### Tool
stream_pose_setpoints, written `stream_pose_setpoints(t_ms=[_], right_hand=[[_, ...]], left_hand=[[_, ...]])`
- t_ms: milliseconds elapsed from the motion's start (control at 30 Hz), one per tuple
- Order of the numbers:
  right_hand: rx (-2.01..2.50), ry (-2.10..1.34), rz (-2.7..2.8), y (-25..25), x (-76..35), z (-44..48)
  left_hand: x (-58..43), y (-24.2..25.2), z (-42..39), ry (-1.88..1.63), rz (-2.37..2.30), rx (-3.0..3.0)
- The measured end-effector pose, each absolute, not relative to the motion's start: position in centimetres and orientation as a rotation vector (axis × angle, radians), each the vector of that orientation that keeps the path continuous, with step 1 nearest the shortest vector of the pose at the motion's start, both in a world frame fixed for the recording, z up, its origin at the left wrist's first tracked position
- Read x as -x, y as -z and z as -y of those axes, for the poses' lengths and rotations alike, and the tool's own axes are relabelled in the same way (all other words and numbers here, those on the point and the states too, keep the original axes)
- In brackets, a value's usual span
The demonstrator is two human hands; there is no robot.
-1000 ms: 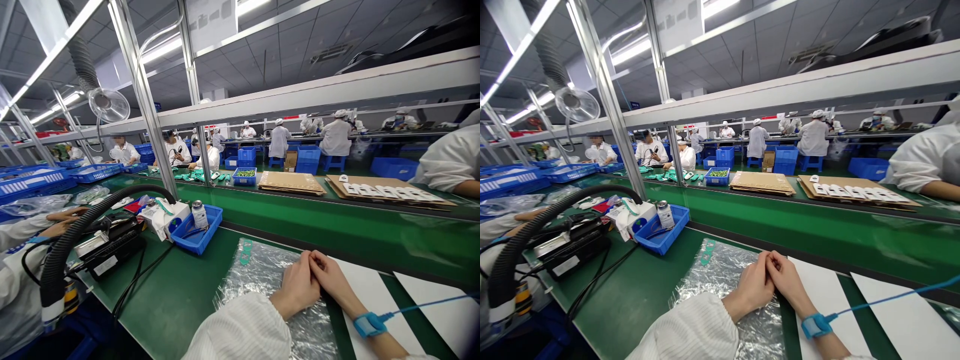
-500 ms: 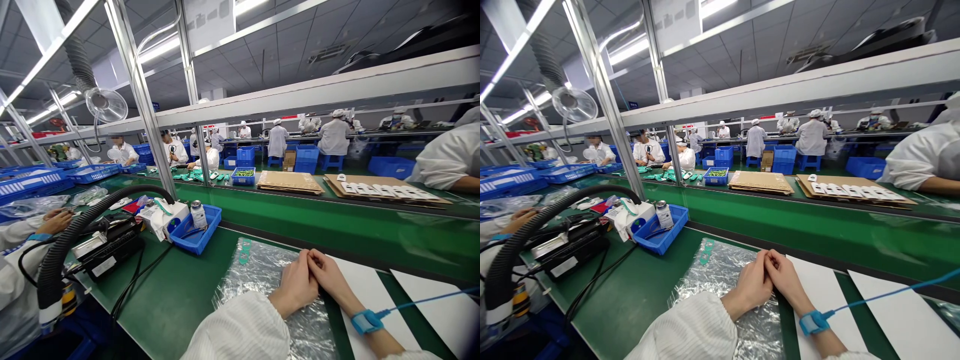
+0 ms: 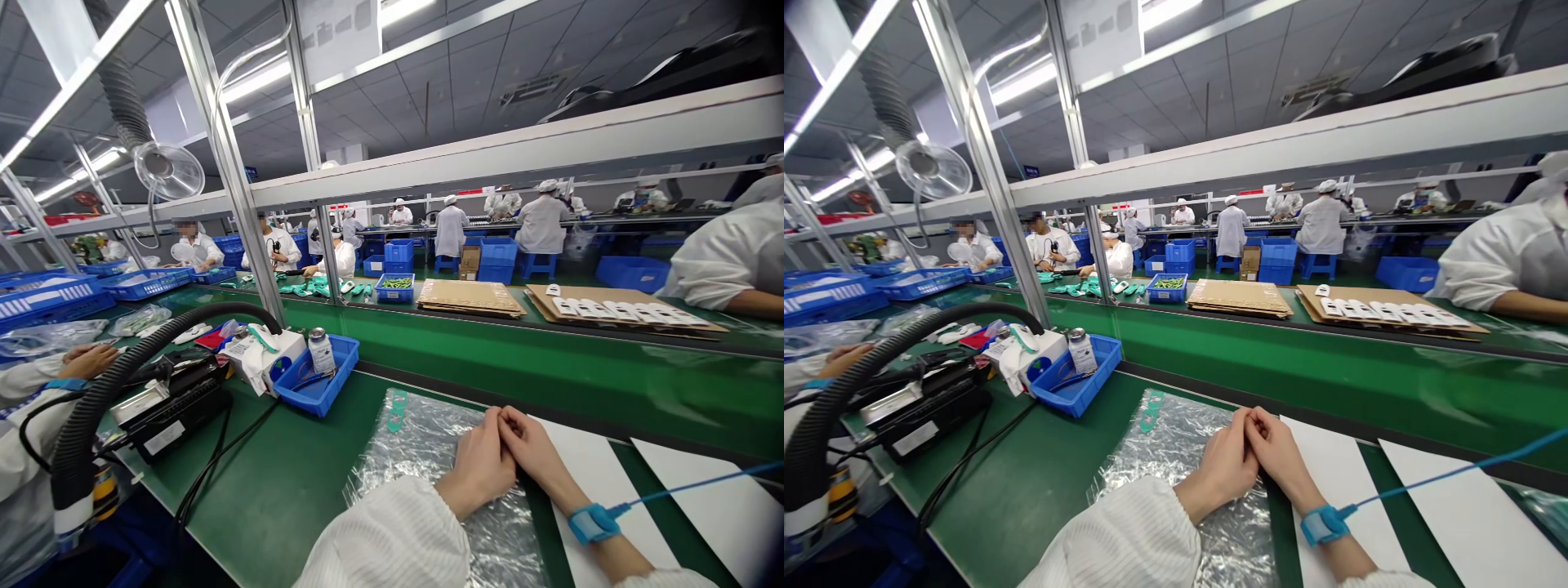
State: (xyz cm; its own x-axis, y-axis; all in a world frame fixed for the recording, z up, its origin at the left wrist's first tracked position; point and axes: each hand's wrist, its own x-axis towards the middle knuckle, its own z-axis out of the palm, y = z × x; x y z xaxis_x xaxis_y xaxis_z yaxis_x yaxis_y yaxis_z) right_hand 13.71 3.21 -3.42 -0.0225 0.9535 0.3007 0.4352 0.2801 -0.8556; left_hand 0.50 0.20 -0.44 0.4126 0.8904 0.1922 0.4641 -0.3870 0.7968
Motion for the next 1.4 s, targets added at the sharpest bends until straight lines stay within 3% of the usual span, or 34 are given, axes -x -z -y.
stream_pose_setpoints(t_ms=[1400], right_hand=[[1.289, -0.707, 1.586, 3.22, -13.46, -2.99]], left_hand=[[-0.30, 0.35, 0.00, -0.814, -1.215, -2.162]])
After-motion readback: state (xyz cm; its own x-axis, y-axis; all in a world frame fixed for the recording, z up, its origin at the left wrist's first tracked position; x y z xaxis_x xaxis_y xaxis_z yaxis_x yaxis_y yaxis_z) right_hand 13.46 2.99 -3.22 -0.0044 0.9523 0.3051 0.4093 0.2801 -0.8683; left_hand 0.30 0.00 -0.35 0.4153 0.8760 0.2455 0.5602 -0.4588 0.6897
